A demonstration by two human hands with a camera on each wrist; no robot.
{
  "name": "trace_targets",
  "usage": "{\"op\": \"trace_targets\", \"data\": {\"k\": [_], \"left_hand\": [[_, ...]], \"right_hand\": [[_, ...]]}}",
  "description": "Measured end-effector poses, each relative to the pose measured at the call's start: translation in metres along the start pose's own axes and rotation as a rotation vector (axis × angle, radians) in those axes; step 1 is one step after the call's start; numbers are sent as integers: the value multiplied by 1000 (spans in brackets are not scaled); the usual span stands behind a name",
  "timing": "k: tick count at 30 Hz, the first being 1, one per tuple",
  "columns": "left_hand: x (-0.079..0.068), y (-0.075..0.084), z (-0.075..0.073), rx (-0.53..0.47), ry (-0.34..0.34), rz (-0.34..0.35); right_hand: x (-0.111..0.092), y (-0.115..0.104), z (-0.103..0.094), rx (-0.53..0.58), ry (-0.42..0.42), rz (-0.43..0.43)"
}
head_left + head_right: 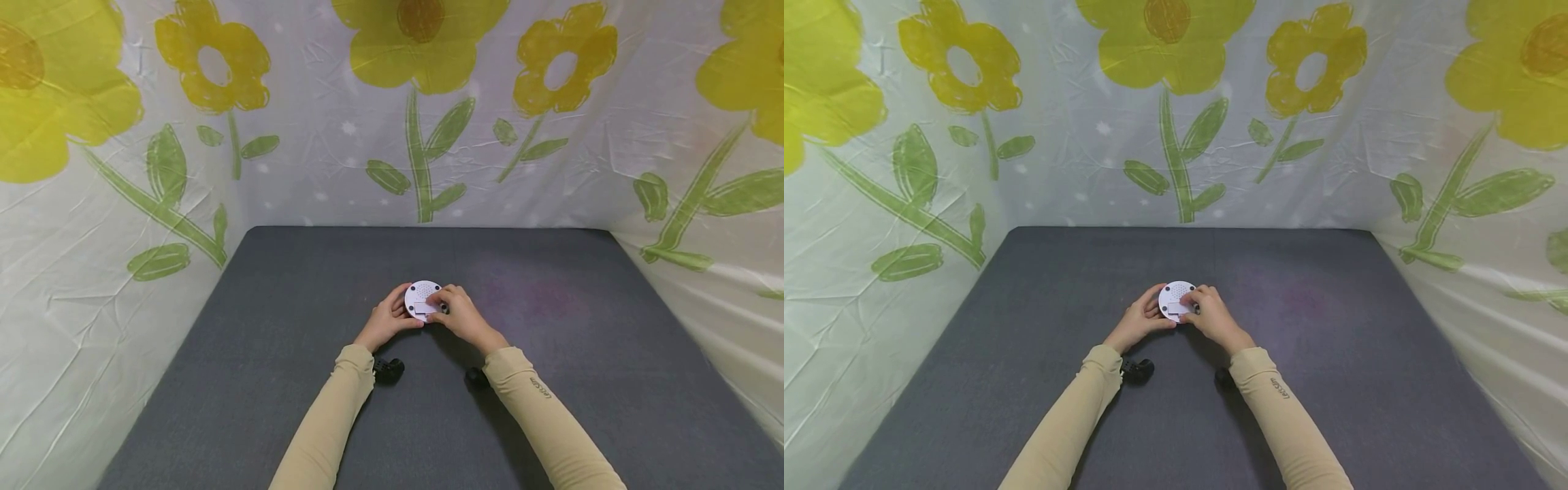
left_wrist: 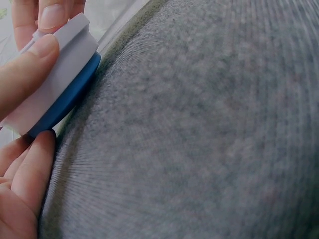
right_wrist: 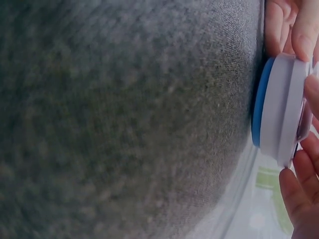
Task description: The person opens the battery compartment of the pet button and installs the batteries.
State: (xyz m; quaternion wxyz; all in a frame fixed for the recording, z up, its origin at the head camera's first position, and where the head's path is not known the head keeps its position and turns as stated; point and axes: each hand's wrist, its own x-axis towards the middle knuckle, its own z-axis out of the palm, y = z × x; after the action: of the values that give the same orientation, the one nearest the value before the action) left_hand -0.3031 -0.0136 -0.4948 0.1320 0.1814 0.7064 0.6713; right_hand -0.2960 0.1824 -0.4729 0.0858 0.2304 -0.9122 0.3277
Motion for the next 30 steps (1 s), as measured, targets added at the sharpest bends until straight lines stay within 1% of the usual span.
{"op": "trace_targets", "data": {"k": [4, 12, 18, 21, 25, 30], "left_hand": [[0, 0, 0, 0, 1, 3], [0, 0, 1, 9, 8, 2], [0, 0, 0, 16, 3, -6], [1, -1, 0, 21, 4, -5], [1, -1, 0, 30, 4, -1], [1, -1, -1, 32, 2, 9]], "right_hand": [[0, -1, 0, 4, 6, 14], [2, -3, -1, 17, 6, 95], [1, -1, -1, 62, 15, 120], [0, 1, -1, 82, 27, 147], [1, 3, 0, 75, 38, 184], [2, 2, 0, 71, 39, 208]]}}
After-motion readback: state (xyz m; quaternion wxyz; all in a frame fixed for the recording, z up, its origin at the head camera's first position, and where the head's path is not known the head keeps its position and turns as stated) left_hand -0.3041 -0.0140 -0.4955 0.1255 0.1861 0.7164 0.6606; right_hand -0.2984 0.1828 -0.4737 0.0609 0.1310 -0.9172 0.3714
